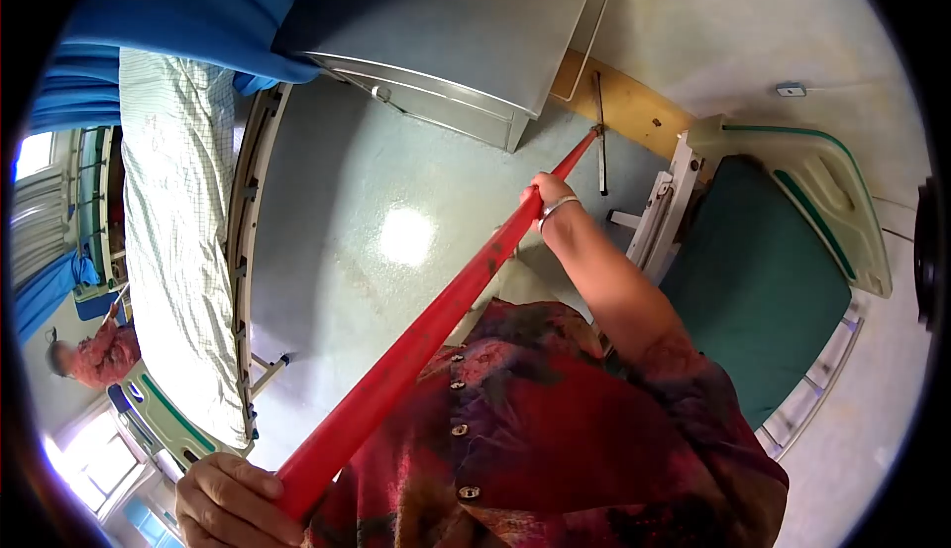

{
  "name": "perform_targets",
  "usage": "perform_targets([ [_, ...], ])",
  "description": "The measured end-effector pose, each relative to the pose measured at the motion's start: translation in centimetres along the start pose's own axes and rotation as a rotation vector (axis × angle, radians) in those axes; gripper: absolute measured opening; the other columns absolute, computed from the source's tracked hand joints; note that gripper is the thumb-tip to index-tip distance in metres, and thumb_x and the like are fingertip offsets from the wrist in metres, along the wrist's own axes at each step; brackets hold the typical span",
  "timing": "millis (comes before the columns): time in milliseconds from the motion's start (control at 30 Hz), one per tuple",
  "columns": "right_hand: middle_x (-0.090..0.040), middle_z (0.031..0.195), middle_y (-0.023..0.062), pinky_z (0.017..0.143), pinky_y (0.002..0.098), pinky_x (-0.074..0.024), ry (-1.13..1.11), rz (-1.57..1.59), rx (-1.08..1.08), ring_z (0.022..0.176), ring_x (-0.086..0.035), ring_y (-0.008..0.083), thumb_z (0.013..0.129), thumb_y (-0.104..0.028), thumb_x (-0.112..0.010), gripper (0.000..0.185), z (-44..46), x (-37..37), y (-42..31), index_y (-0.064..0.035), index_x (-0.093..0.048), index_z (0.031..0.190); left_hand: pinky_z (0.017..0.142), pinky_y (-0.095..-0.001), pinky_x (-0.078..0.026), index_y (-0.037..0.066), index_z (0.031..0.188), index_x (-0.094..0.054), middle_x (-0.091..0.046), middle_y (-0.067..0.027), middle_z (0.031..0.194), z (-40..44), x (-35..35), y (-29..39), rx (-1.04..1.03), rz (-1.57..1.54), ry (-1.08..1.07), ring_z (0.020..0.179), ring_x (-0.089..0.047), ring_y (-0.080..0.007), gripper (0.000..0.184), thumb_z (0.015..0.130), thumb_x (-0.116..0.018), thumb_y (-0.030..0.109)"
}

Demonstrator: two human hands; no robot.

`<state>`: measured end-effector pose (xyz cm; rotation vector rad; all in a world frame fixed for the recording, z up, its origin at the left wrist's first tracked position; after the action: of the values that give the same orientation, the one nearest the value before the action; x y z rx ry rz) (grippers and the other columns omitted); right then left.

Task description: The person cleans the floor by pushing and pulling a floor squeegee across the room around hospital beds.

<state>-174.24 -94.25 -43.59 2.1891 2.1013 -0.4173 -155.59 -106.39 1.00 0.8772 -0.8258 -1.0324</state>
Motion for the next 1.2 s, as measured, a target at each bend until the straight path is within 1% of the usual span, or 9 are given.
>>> perform_targets([
  [100,-0.039,0.047,0.0008,0.037,0.0238,-0.0293,0.143,-0.100,0.034,0.042,-0.040,0.0125,0.063,-0.010,-0.038,0.003,1.1,1.0,1.3,-0.0101,-0.035,0.063,0.071,-0.0278,-0.038,0.011,0.063,-0.053,-0.056,0.0005,0.063,-0.9,-1.5,0.3,0.096,-0.162,-0.273,0.065,-0.054,-0.0109,0.021,0.054,-0.067,0.023],
  [200,-0.040,0.047,0.0027,0.035,0.0255,-0.0293,0.180,-0.376,0.054,0.042,-0.040,0.0139,0.063,-0.010,-0.038,0.002,1.2,0.4,3.0,-0.0086,-0.035,0.063,0.065,-0.0253,-0.041,0.009,0.062,-0.052,-0.055,-0.0007,0.058,-2.9,-1.8,1.8,-0.029,-0.205,-0.238,0.058,-0.055,-0.0114,0.020,0.057,-0.066,0.023],
  [233,-0.048,0.061,0.0071,0.037,0.0317,-0.0360,0.093,-0.303,0.121,0.050,-0.050,0.0169,0.065,-0.012,-0.038,0.018,2.7,-0.1,4.2,-0.0048,-0.040,0.082,0.065,-0.0253,-0.041,0.009,0.062,-0.052,-0.055,-0.0007,0.058,-4.0,-2.0,1.9,-0.030,-0.207,-0.239,0.058,-0.055,-0.0114,0.020,0.057,-0.066,0.023],
  [333,-0.050,0.064,0.0070,0.037,0.0322,-0.0363,0.058,-0.443,0.106,0.051,-0.050,0.0161,0.067,-0.013,-0.037,0.021,2.6,0.1,7.0,-0.0073,-0.040,0.086,0.060,-0.0236,-0.042,0.009,0.062,-0.050,-0.054,0.0000,0.055,-7.4,-1.4,3.7,-0.155,-0.131,-0.141,0.055,-0.055,-0.0107,0.020,0.060,-0.063,0.023],
  [467,-0.051,0.065,0.0084,0.037,0.0317,-0.0368,0.116,-0.552,0.143,0.054,-0.051,0.0170,0.068,-0.017,-0.036,0.027,1.8,1.9,12.2,-0.0069,-0.037,0.093,0.055,-0.0226,-0.043,0.010,0.060,-0.048,-0.051,-0.0003,0.049,-13.4,0.0,5.9,-0.112,-0.030,0.143,0.050,-0.053,-0.0091,0.018,0.066,-0.058,0.024],
  [533,-0.047,0.059,0.0087,0.034,0.0340,-0.0349,0.175,-0.508,0.132,0.047,-0.045,0.0196,0.062,-0.014,-0.040,0.014,0.3,2.8,16.6,-0.0071,-0.040,0.074,0.053,-0.0234,-0.044,0.010,0.056,-0.045,-0.050,-0.0013,0.047,-17.9,1.9,7.3,-0.106,-0.043,0.455,0.046,-0.052,-0.0094,0.020,0.065,-0.058,0.024],
  [867,-0.047,0.061,0.0055,0.034,0.0317,-0.0336,0.226,-0.638,-0.029,0.050,-0.046,0.0168,0.066,-0.015,-0.038,0.016,-4.4,6.3,37.1,-0.0104,-0.038,0.081,0.049,-0.0238,-0.045,0.011,0.052,-0.039,-0.048,0.0002,0.042,-34.9,6.5,16.5,-0.059,-0.006,0.505,0.042,-0.052,-0.0091,0.022,0.064,-0.054,0.021],
  [933,-0.050,0.062,0.0090,0.034,0.0302,-0.0342,0.232,-0.741,-0.051,0.047,-0.047,0.0188,0.069,-0.018,-0.034,0.021,-5.2,6.9,40.4,-0.0049,-0.042,0.083,0.046,-0.0213,-0.044,0.011,0.052,-0.038,-0.048,0.0002,0.042,-37.4,7.1,18.4,-0.076,0.020,0.540,0.041,-0.051,-0.0087,0.022,0.063,-0.054,0.020],
  [1200,-0.051,0.065,0.0038,0.043,0.0327,-0.0338,0.223,-0.697,-0.155,0.055,-0.050,0.0148,0.070,-0.018,-0.036,0.019,-9.6,2.8,49.8,-0.0103,-0.039,0.087,0.049,-0.0193,-0.044,0.010,0.052,-0.046,-0.051,0.0008,0.044,-43.6,8.7,24.8,-0.023,0.063,0.575,0.044,-0.053,-0.0077,0.015,0.058,-0.060,0.013],
])
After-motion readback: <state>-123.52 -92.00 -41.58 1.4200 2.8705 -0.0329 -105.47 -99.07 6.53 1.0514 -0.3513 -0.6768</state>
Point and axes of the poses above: each hand's wrist, its own z-axis towards the middle knuckle, its own x-axis out of the back of the hand, y = z × x, the point moved 8 cm from there along z, towards the middle knuckle
